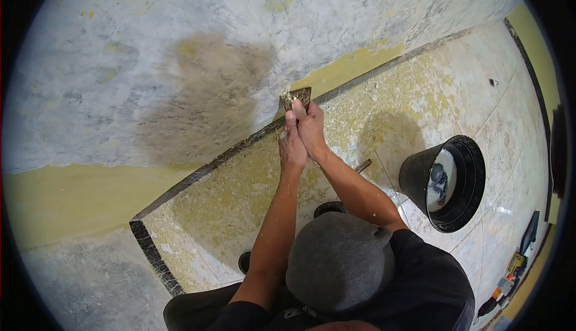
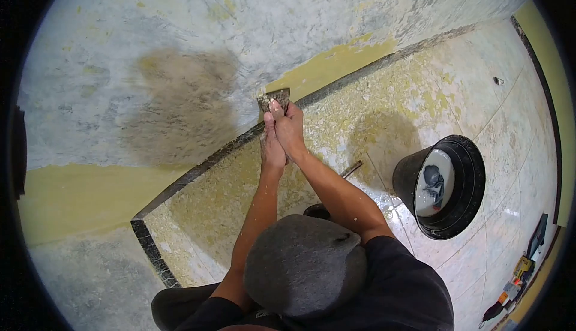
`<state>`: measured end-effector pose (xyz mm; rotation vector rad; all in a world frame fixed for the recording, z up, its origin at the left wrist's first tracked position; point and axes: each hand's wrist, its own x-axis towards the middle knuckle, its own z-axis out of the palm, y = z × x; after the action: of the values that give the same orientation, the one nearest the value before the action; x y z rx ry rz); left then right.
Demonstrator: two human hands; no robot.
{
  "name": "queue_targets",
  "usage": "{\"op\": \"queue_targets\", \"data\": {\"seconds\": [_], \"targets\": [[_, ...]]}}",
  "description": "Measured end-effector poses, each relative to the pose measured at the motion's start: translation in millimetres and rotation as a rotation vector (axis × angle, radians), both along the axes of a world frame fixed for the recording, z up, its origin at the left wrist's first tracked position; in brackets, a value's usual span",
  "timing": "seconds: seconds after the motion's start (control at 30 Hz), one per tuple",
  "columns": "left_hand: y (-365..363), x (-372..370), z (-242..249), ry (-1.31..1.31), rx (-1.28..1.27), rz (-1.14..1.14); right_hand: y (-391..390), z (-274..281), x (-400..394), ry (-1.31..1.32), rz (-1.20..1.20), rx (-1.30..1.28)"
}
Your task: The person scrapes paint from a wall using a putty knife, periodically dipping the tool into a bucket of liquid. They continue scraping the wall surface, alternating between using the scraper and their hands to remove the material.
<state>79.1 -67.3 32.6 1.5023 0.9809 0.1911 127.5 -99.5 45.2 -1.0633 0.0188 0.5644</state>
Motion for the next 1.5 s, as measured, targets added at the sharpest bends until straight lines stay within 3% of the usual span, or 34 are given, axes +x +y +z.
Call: {"op": "queue_targets", "data": {"seconds": [0.23,0.33,0.4,0.43,0.47,0.53,0.57,0.67,0.7,0.73,0.77,0.8,0.83,0.87,0.9,1.0,1.07,1.1,1.13,1.2,1.23,1.3,1.37,1.4,1.47,1.5], "targets": [[-4.8,-4.4,5.2,-0.047,-0.110,-0.050,-0.3,-24.6,1.0,-0.109,0.010,-0.050],[-3.9,-2.1,-7.8,-0.159,0.071,-0.003,5.1,-30.3,-2.6,-0.113,-0.020,-0.077],[-5.1,-4.6,-11.6,0.097,0.084,0.062,4.4,-28.0,-3.0,-0.095,-0.039,-0.101],[2.0,-5.5,-8.0,0.181,-0.132,-0.013,-1.2,-6.8,0.0,-0.088,-0.003,-0.078],[1.2,-10.3,-11.9,0.199,-0.146,-0.014,-3.7,5.0,2.7,-0.095,0.031,-0.048],[5.2,-2.0,-7.6,-0.117,-0.173,-0.098,0.9,-9.8,3.8,-0.147,-0.011,-0.028],[2.6,-3.5,-2.0,-0.010,-0.080,-0.050,0.2,-12.9,0.3,-0.138,-0.019,-0.076],[0.1,-0.2,6.8,-0.023,0.099,-0.031,7.2,-14.8,8.1,-0.123,-0.047,-0.127],[3.3,0.4,20.7,-0.004,0.111,-0.092,2.9,18.5,10.1,-0.251,-0.087,-0.198],[3.7,1.7,32.6,0.022,0.091,-0.097,-3.0,31.1,6.0,-0.359,-0.118,-0.286],[3.5,1.8,44.0,-0.025,-0.005,-0.161,3.0,18.4,13.5,-0.206,-0.094,-0.098],[5.6,5.7,52.8,-0.105,-0.077,-0.226,-0.4,8.3,7.2,-0.200,-0.092,-0.103],[4.3,5.1,16.6,-0.047,0.137,-0.158,0.3,4.8,10.6,-0.225,-0.100,-0.126],[3.1,2.6,9.7,-0.072,0.157,-0.155,1.7,8.6,12.9,-0.255,-0.106,-0.144],[1.8,-0.7,6.2,-0.020,0.137,-0.125,-2.0,14.4,4.1,-0.081,-0.067,-0.069],[-1.0,-1.2,9.1,0.063,0.100,-0.070,5.5,-14.1,2.9,-0.121,-0.103,-0.105],[3.3,1.1,-3.0,0.033,-0.156,-0.043,1.2,5.8,7.5,-0.172,-0.078,-0.103],[1.6,4.5,12.5,-0.206,-0.108,-0.103,-1.1,14.0,11.1,-0.254,-0.056,-0.082],[0.7,5.6,20.6,-0.212,-0.108,-0.102,-2.7,13.6,13.0,-0.259,-0.055,-0.082],[1.6,3.8,35.1,-0.011,-0.036,-0.132,-2.3,11.9,13.2,-0.229,-0.059,-0.163],[-2.7,1.6,31.5,-0.039,0.064,-0.120,0.5,-2.9,11.8,-0.243,-0.056,-0.153],[-6.8,-5.5,-2.9,0.029,0.021,-0.054,4.9,-46.4,4.0,-0.100,-0.053,-0.174],[-0.2,-5.8,-31.1,0.109,-0.036,-0.025,3.7,-23.7,3.6,-0.054,-0.052,-0.181],[-0.6,-6.9,-22.2,0.130,-0.045,-0.026,-1.9,-11.7,-2.6,0.008,-0.055,-0.200],[-9.0,-8.1,12.4,0.075,-0.324,-0.037,-12.1,-3.7,-6.1,-0.120,-0.029,-0.311],[-11.4,-5.2,11.8,0.104,-0.271,-0.004,-9.6,-1.3,-1.7,-0.140,-0.041,-0.253]]}}
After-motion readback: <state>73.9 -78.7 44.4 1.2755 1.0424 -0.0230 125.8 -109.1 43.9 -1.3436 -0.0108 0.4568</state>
